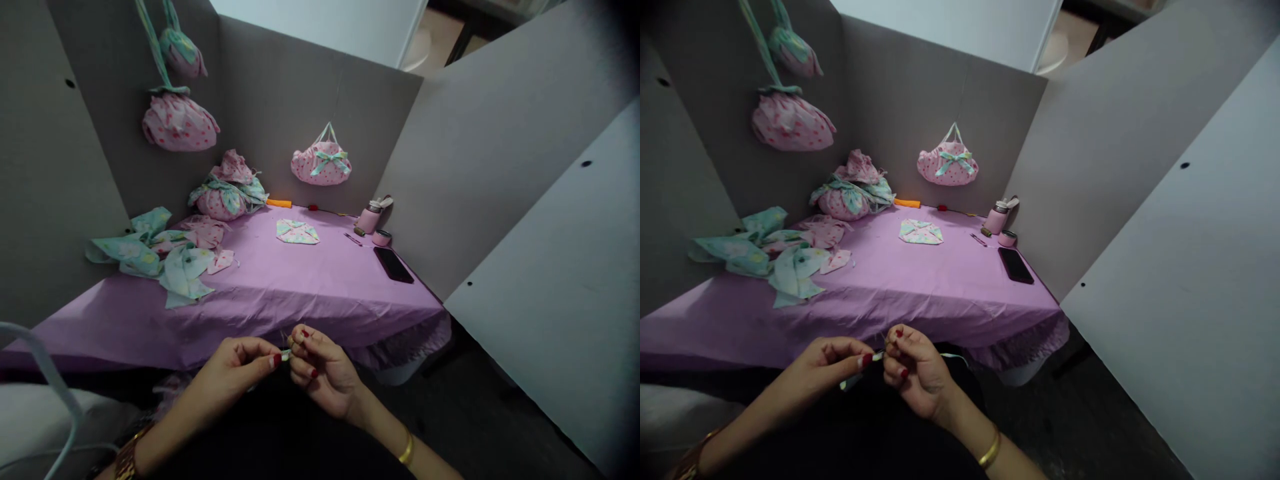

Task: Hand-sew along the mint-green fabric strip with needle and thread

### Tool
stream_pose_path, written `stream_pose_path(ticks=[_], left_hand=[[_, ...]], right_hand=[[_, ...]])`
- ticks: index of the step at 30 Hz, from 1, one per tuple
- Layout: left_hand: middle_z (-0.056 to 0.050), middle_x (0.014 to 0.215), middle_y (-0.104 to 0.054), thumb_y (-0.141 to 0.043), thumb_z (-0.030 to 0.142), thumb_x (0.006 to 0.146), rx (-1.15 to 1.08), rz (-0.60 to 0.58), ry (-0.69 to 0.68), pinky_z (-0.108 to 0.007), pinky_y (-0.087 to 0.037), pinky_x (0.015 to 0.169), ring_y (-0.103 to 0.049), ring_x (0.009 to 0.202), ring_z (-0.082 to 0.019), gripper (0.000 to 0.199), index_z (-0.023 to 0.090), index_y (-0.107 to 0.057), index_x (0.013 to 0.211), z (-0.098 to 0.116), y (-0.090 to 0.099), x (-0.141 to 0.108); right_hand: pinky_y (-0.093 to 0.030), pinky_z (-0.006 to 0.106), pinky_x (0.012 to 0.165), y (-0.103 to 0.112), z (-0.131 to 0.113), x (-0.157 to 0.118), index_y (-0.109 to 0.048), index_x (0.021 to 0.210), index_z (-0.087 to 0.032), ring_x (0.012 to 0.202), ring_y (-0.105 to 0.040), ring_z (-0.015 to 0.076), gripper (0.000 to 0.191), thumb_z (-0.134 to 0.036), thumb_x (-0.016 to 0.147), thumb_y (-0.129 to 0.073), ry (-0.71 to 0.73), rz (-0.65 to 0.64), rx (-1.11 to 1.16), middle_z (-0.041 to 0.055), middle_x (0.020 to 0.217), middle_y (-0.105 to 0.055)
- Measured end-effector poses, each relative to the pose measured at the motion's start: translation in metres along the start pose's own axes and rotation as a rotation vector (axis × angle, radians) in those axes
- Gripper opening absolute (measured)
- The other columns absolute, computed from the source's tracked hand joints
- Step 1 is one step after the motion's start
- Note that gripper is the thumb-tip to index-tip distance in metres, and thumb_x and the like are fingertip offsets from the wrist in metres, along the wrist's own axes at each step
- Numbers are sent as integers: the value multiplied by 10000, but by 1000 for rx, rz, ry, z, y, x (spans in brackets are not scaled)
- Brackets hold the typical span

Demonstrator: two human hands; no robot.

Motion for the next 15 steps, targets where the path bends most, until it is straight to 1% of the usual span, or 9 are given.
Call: stream_pose_path(ticks=[2, 4, 7, 9, 10, 12, 14, 15], left_hand=[[47, 529, -536, -604, 358, 748, 0, 20, -4, -219, -302, 494, -416, 483, -103, 206, 164, -675, 752, 0, 1, 0], [39, 537, -549, -605, 357, 746, 3, 37, -15, -219, -304, 491, -422, 485, -104, 206, 165, -676, 748, 1, 2, 0], [40, 536, -556, -615, 361, 739, -8, 51, -19, -217, -307, 488, -423, 479, -100, 205, 166, -679, 744, 2, 2, 1], [41, 533, -556, -619, 356, 738, -19, 58, -15, -216, -307, 486, -423, 473, -97, 201, 165, -682, 744, 4, 2, 0], [40, 532, -559, -619, 352, 738, -23, 56, -11, -216, -305, 483, -424, 470, -97, 199, 163, -683, 742, 5, 2, -1], [33, 542, -572, -618, 344, 741, -30, 44, -3, -217, -308, 484, -433, 472, -98, 196, 159, -683, 741, 6, 1, -2], [28, 554, -583, -616, 338, 746, -26, 37, -7, -216, -311, 483, -443, 479, -99, 193, 157, -682, 739, 8, 1, -2], [26, 563, -588, -615, 332, 749, -20, 37, -16, -214, -313, 486, -448, 488, -99, 188, 157, -682, 739, 9, 1, -3]], right_hand=[[-150, 186, 400, 1, 0, 0, -452, 714, -168, 388, -214, 21, 229, -244, 677, -665, -28, -10, 15, -77, 567, -368], [-148, 191, 400, 0, -1, -1, -436, 704, -173, 383, -218, 22, 240, -255, 677, -659, -29, -46, 0, -77, 573, -368], [-152, 197, 401, -4, -3, -4, -409, 682, -178, 378, -244, 22, 271, -283, 676, -659, -19, -111, -45, -75, 584, -369], [-153, 198, 400, -5, -3, -5, -402, 684, -181, 376, -259, 22, 286, -306, 681, -659, -23, -112, -98, -74, 586, -370], [-147, 198, 398, -3, -3, -6, -401, 682, -180, 375, -265, 22, 292, -326, 692, -654, -7, -87, -144, -72, 586, -374], [-134, 199, 397, 2, -7, -6, -405, 678, -176, 383, -271, 25, 307, -379, 728, -630, 87, 4, -284, -68, 577, -381], [-144, 200, 409, 7, -13, -8, -435, 686, -169, 413, -273, 36, 312, -411, 743, -623, 207, 96, -478, -68, 557, -375], [-158, 200, 419, 7, -15, -10, -465, 703, -164, 433, -273, 42, 302, -403, 727, -647, 250, 126, -587, -70, 549, -368]])
Point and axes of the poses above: each hand's wrist, its own x-axis towards the middle knuckle, its own y-axis out of the back of the hand, z = x × y, the point moved 5 cm from there along x, towards the middle knuckle
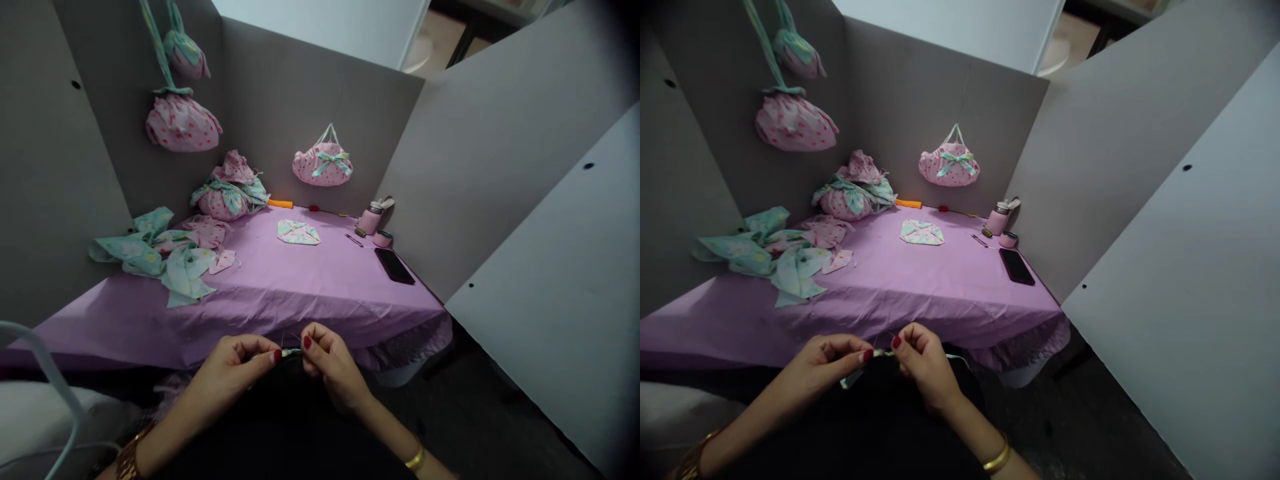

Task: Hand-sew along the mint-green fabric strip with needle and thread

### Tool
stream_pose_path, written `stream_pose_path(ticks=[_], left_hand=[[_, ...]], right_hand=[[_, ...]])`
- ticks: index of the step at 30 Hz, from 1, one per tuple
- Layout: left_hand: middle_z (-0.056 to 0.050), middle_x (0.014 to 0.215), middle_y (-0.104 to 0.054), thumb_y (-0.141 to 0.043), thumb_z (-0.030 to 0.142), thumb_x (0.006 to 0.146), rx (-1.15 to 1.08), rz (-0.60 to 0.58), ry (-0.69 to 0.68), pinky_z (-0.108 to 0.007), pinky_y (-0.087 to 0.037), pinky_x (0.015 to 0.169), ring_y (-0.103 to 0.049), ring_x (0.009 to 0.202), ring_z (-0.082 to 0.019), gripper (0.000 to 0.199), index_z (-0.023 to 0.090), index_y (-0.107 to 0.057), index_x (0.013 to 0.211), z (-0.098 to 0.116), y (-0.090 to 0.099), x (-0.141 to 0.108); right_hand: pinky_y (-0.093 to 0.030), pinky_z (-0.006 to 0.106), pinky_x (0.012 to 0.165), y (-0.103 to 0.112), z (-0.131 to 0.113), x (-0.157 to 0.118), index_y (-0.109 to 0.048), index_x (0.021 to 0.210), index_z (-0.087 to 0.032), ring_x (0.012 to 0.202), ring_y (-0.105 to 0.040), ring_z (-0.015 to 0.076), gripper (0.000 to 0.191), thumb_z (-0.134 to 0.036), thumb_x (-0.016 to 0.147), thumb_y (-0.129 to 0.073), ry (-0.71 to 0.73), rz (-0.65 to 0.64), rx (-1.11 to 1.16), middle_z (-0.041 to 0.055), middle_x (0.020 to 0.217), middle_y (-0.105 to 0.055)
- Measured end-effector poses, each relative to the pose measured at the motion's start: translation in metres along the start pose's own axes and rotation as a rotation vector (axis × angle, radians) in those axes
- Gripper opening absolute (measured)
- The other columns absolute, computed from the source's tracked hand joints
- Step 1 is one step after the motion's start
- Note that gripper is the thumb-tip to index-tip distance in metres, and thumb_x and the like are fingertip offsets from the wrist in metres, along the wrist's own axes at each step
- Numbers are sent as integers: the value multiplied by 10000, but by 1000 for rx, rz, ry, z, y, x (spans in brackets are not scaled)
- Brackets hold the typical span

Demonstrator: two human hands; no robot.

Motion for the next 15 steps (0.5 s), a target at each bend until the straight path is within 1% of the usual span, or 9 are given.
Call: stream_pose_path(ticks=[2, 4, 7, 9, 12, 15], left_hand=[[22, 584, -597, -612, 326, 757, 21, -6, -23, -212, -320, 496, -459, 509, -101, 186, 157, -687, 744, 1, 0, 0], [21, 592, -595, -608, 332, 763, 45, -13, -33, -213, -326, 502, -463, 520, -104, 194, 157, -691, 754, 0, 1, 0], [26, 579, -575, -595, 351, 772, 61, -22, -28, -216, -323, 493, -457, 508, -104, 216, 154, -685, 770, -3, 1, 1], [25, 598, -583, -598, 341, 770, 58, -17, -32, -218, -330, 504, -465, 519, -106, 206, 155, -680, 805, -3, 1, 1], [9, 679, -630, -610, 315, 760, 43, -22, -38, -227, -361, 553, -507, 584, -120, 202, 164, -677, 876, -3, 0, 1], [3, 701, -642, -608, 324, 759, 59, -34, -29, -230, -369, 576, -519, 612, -127, 201, 158, -683, 845, -5, -1, 2]], right_hand=[[-185, 201, 441, 0, -2, -1, -534, 749, -153, 467, -273, 56, 266, -354, 686, -696, 29, -2, -194, -71, 538, -358], [-212, 206, 455, -2, -4, -2, -584, 740, -145, 484, -294, 66, 212, -326, 696, -686, 50, -11, -314, -59, 535, -382], [-294, 221, 498, -2, -12, -3, -623, 681, -149, 529, -400, 91, 181, -311, 762, -615, 159, 19, -414, -17, 572, -496], [-342, 232, 544, -2, -16, -3, -648, 692, -157, 582, -470, 111, 165, -286, 780, -596, 240, 42, -497, 6, 621, -564], [-365, 234, 559, -2, -20, -4, -661, 707, -156, 600, -512, 119, 164, -256, 800, -572, 312, 53, -606, 15, 635, -596], [-370, 231, 558, -3, -24, -8, -658, 709, -144, 600, -525, 119, 167, -216, 811, -547, 384, 67, -671, 20, 635, -595]])
Point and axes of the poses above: each hand's wrist, its own x-axis towards the middle knuckle, its own y-axis out of the back of the hand, z = x × y, the point moved 5 cm from there along x, towards the middle knuckle
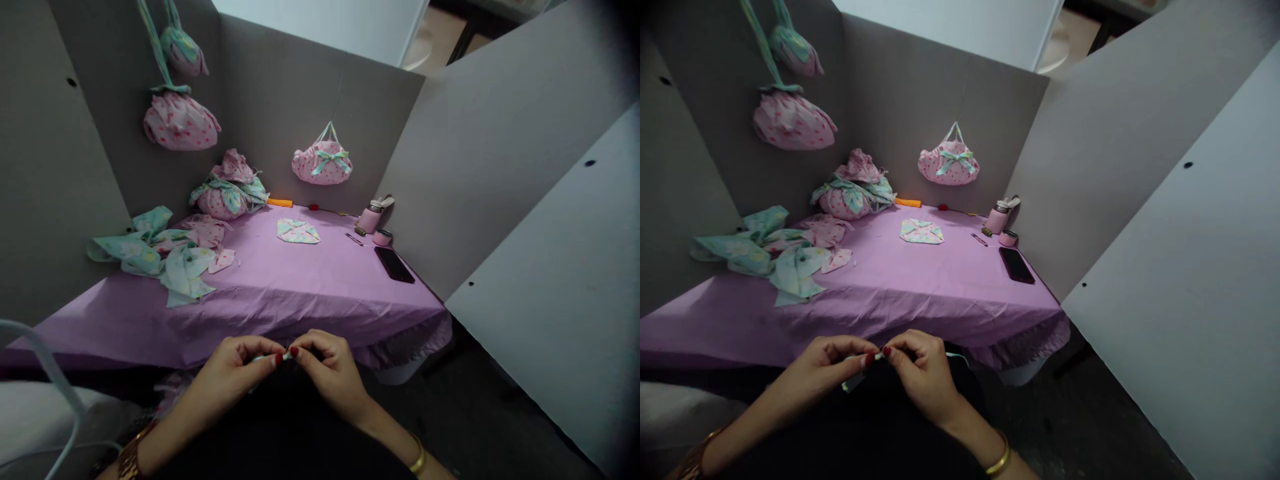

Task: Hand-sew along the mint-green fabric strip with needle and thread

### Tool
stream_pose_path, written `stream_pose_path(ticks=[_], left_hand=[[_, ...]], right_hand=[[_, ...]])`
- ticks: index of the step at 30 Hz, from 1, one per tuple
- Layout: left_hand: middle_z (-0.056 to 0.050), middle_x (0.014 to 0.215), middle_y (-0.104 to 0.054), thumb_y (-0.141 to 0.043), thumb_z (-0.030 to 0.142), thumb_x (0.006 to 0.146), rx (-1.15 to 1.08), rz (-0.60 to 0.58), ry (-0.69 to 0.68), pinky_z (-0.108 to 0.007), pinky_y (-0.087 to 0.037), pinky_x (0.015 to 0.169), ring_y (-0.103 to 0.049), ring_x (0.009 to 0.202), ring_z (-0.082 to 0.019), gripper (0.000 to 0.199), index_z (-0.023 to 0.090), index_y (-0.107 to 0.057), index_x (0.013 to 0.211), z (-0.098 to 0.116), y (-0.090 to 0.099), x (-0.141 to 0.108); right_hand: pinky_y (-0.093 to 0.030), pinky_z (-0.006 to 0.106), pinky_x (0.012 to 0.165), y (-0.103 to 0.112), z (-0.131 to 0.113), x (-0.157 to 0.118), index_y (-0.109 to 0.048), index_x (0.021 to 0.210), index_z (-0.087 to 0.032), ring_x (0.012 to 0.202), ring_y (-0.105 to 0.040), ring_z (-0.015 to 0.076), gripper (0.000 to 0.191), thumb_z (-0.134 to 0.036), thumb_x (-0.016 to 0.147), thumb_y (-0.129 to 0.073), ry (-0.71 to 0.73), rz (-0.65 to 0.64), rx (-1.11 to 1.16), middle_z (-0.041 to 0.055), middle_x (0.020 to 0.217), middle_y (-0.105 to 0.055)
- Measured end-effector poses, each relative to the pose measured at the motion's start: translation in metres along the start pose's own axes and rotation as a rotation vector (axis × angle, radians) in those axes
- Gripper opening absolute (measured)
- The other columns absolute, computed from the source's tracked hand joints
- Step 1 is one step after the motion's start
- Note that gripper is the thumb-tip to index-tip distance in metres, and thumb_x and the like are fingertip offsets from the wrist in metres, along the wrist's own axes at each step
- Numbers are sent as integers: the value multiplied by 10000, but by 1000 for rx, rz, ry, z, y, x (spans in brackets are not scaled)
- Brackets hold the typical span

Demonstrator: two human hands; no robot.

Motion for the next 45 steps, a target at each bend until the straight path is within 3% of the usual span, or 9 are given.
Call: stream_pose_path(ticks=[6, 14, 18, 32, 45], left_hand=[[10, 641, -605, -604, 314, 742, 30, -21, 36, -232, -342, 521, -473, 539, -114, 197, 141, -667, 812, -7, 0, 4], [-2, 672, -638, -633, 320, 702, 38, 33, -37, -241, -375, 540, -520, 587, -142, 253, 179, -679, 906, -4, 1, 5], [3, 621, -616, -604, 338, 732, 95, 7, 1, -231, -339, 506, -479, 541, -127, 212, 160, -696, 799, -4, 0, 4], [45, 550, -506, -596, 346, 703, 85, -67, 58, -218, -279, 484, -387, 493, -103, 205, 144, -631, 698, -1, -6, 5], [56, 540, -517, -619, 382, 700, -88, -60, 97, -220, -298, 490, -401, 485, -96, 228, 155, -634, 711, -10, -5, 2]], right_hand=[[-347, 226, 543, 0, -9, -3, -611, 675, -141, 567, -496, 106, 155, -146, 796, -513, 101, 25, -79, 2, 597, -547], [-327, 222, 508, -2, -2, -2, -589, 658, -136, 541, -456, 105, 180, -207, 805, -514, 16, 18, -41, 2, 576, -524], [-336, 225, 523, -3, -1, -3, -589, 657, -137, 552, -469, 109, 178, -216, 801, -520, 17, 13, -27, 5, 584, -534], [-339, 227, 528, -5, 3, -6, -562, 658, -147, 564, -466, 111, 189, -227, 818, -500, 0, 29, 3, 2, 594, -520], [-351, 208, 517, -9, 22, -3, -546, 686, -145, 547, -425, 93, 197, -310, 792, -566, -233, 77, 280, -19, 595, -480]])
Point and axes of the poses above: each hand's wrist, its own x-axis towards the middle knuckle, its own y-axis out of the back of the hand, z = x × y, the point moved 5 cm from there along x, towards the middle knuckle
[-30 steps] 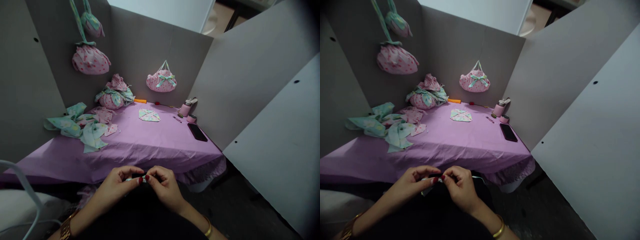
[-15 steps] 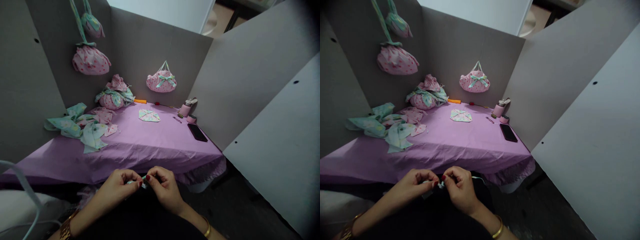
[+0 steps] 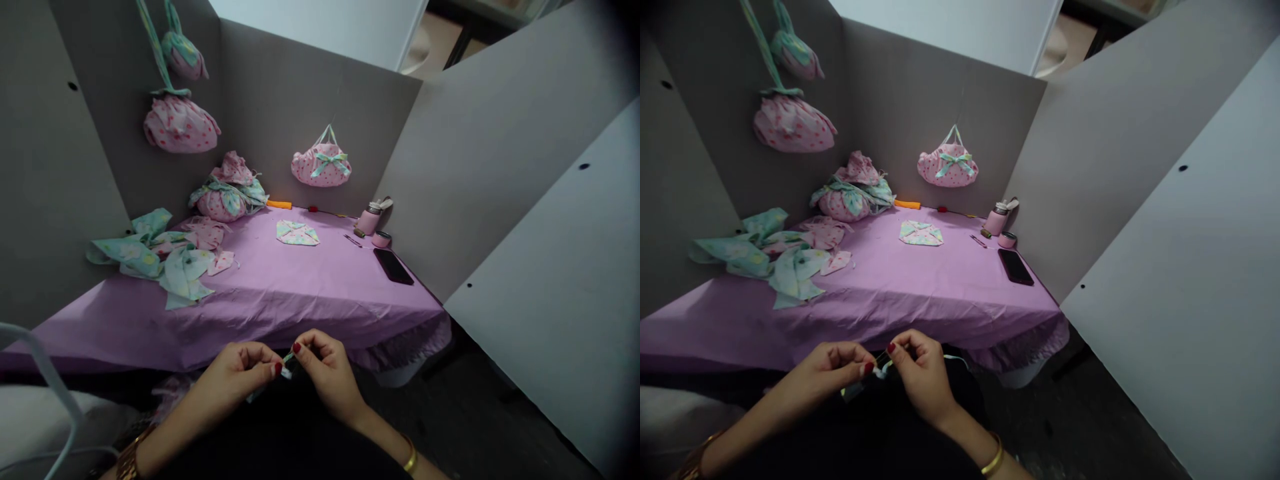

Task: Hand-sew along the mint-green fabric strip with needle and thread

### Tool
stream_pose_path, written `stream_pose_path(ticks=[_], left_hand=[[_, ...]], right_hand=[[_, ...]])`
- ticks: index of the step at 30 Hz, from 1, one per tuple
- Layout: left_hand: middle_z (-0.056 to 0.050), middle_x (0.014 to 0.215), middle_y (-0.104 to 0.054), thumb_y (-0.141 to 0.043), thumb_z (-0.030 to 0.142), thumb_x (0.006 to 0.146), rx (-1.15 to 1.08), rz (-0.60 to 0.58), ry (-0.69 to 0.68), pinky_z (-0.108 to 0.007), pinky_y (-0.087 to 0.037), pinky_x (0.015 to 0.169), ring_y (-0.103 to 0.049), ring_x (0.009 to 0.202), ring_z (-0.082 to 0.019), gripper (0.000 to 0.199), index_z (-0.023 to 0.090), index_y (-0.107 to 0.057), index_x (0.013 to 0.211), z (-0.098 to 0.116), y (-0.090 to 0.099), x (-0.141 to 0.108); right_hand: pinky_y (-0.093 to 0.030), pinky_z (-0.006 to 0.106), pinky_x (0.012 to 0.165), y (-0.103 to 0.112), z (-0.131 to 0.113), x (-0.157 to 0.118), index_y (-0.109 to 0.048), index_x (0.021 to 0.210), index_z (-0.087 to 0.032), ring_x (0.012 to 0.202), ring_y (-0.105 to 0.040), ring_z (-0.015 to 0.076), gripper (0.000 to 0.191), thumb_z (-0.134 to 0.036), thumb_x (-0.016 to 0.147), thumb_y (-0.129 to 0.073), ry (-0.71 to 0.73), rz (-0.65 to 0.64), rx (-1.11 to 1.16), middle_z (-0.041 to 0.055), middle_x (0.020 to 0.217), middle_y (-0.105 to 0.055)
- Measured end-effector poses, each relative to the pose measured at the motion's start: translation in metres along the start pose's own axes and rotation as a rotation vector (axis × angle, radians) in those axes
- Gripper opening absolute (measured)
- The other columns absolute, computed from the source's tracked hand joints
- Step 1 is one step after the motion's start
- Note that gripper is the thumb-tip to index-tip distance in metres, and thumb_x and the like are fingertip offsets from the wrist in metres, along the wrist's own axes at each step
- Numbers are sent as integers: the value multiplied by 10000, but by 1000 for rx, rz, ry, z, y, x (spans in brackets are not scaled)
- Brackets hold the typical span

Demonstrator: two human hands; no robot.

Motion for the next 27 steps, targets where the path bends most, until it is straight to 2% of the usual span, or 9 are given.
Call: stream_pose_path(ticks=[6, 11, 13, 16, 18, 21, 24, 27], left_hand=[[33, 564, -591, -633, 340, 691, -28, 14, -16, -224, -335, 522, -465, 517, -106, 183, 158, -650, 683, 2, 1, 1], [38, 533, -584, -644, 355, 673, -12, 26, 11, -225, -331, 502, -459, 481, -103, 194, 162, -645, 667, 2, 1, -1], [42, 532, -570, -638, 363, 675, -21, 24, 26, -225, -328, 497, -449, 476, -101, 205, 159, -638, 673, 3, 1, -2], [47, 532, -544, -622, 363, 683, -13, 21, 30, -224, -315, 489, -427, 473, -98, 208, 155, -627, 678, 4, 1, -3], [50, 529, -531, -614, 352, 686, 23, 28, 9, -222, -310, 490, -420, 480, -98, 200, 154, -625, 668, 6, 1, -3], [46, 539, -535, -602, 339, 699, 89, 37, -24, -224, -320, 503, -431, 500, -103, 190, 154, -630, 668, 6, 2, -3], [40, 546, -550, -589, 342, 718, 136, 44, -48, -225, -329, 506, -446, 505, -109, 193, 159, -634, 674, 4, 4, -3], [31, 563, -569, -582, 325, 729, 154, 48, -58, -226, -340, 511, -462, 515, -114, 177, 162, -636, 686, 2, 5, -3]], right_hand=[[-275, 182, 445, 7, 10, 2, -497, 712, -154, 495, -314, 71, 244, -371, 806, -555, -46, 73, 77, -47, 573, -383], [-209, 183, 405, 16, 14, 4, -471, 737, -167, 439, -238, 64, 279, -428, 802, -542, -70, 166, 148, -77, 528, -298], [-245, 184, 430, 13, 9, 3, -487, 748, -163, 461, -285, 68, 265, -416, 807, -540, -46, 115, 108, -66, 550, -338], [-298, 194, 484, 2, -1, 1, -559, 835, -151, 520, -351, 81, 220, -361, 775, -592, 11, -58, -32, -49, 591, -394], [-313, 204, 500, -3, -7, -2, -599, 826, -149, 535, -377, 89, 172, -308, 762, -605, 63, -128, -148, -39, 592, -427], [-336, 218, 533, -6, -16, -4, -602, 714, -148, 572, -434, 101, 120, -211, 793, -537, 190, -145, -295, -11, 623, -495], [-347, 230, 559, -8, -20, -6, -570, 741, -156, 608, -466, 113, 115, -148, 803, -472, 306, -173, -426, 3, 667, -512], [-346, 245, 569, -8, -18, -6, -535, 775, -161, 634, -475, 127, 118, -127, 810, -427, 355, -168, -557, 17, 708, -511]])
Point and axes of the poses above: each hand's wrist, its own x-axis towards the middle knuckle, its own y-axis out of the back of the hand, z = x × y, the point moved 5 cm from there along x, towards the middle knuckle
